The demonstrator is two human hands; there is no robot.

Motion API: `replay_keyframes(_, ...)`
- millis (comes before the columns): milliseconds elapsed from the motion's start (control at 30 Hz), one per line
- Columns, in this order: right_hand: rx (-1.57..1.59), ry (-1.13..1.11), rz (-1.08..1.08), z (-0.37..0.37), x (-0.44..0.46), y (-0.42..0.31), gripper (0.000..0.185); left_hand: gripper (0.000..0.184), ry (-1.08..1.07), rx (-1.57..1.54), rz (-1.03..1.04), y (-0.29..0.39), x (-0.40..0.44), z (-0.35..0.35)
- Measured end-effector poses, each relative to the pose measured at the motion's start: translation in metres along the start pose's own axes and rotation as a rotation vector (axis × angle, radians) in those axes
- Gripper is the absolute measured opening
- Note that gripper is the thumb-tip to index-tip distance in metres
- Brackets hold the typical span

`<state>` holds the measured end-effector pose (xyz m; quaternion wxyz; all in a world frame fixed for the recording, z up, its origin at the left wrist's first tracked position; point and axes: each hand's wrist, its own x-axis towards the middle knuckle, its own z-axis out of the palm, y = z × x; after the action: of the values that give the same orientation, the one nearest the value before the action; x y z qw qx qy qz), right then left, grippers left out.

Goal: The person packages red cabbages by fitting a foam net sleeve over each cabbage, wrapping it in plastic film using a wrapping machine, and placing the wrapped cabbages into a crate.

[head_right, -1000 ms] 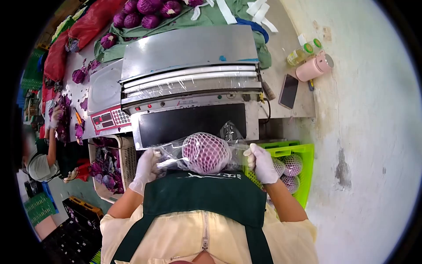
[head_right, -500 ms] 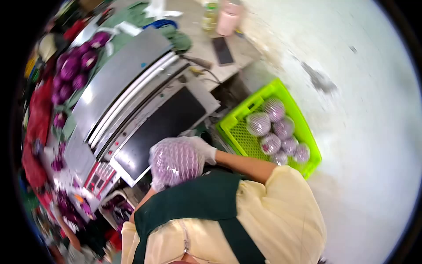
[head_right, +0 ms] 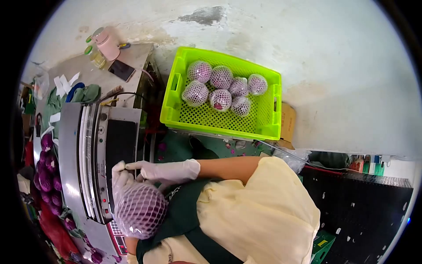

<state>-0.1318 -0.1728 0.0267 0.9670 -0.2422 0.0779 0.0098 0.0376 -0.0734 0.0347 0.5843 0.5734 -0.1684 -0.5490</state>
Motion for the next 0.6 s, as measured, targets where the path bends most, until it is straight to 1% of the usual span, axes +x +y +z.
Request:
replay_keyframes(33,-0.369,-0.012,-0.234,-0.011,0.005,0.005,0.077,0.027,0.127,0.078,0.003,0.010,0.002,0.027)
replay_keyframes(67,-0.737,-0.018,-0.466,-0.023,0.009,0.010,0.077,0.032,0.130,0.106,0.021,-0.012,0.024,0.006)
replay_keyframes(133,-0.162,-0.025,-0.298,-0.032,-0.013,-0.006,0.069,0.033,0.234,0.131,0.138,-0.014,0.039,0.034)
replay_keyframes(167,-0.024,-0.020,-0.329,-0.033,-0.026,-0.019,0.062,0.034,0.274,0.127,0.182,-0.016,0.049,0.049)
replay_keyframes(200,0.018,0.100,-0.302,-0.057,-0.030,-0.019,0.052,0.034,0.313,0.125,0.225,-0.017,0.058,0.063)
replay_keyframes(233,-0.118,0.323,-0.263,-0.089,-0.037,-0.024,0.041,0.034,0.281,0.008,0.145,-0.018,0.065,0.072)
replay_keyframes(267,-0.606,0.351,-0.399,-0.102,-0.055,-0.049,0.037,0.034,0.249,-0.112,0.066,-0.022,0.071,0.076)
replay_keyframes(300,-0.034,0.472,-0.392,-0.140,-0.061,-0.043,0.034,0.034,0.207,-0.095,0.069,-0.035,0.079,0.065)
replay_keyframes(333,-0.095,0.555,-0.426,-0.173,-0.075,-0.052,0.037,0.031,0.199,-0.091,0.064,-0.044,0.083,0.059)
replay_keyframes(367,-0.260,0.520,-0.425,-0.164,-0.095,-0.084,0.040,0.029,0.184,-0.098,0.066,-0.049,0.084,0.053)
replay_keyframes(400,-0.421,0.786,-0.417,-0.203,-0.109,-0.080,0.041,0.027,0.168,-0.106,0.067,-0.052,0.081,0.048)
replay_keyframes(433,-0.482,0.825,-0.392,-0.238,-0.120,-0.082,0.044,0.024,0.221,-0.047,0.054,-0.048,0.075,0.050)
replay_keyframes(467,-0.693,0.860,-0.279,-0.252,-0.131,-0.091,0.045,0.024,0.245,-0.049,0.058,-0.048,0.071,0.048)
replay_keyframes(533,-0.692,0.820,-0.167,-0.289,-0.139,-0.082,0.048,0.024,0.312,0.018,0.033,-0.052,0.063,0.036)
replay_keyframes(600,-1.407,0.944,-0.089,-0.297,-0.135,-0.061,0.061,0.024,0.356,0.038,0.045,-0.060,0.051,0.023)
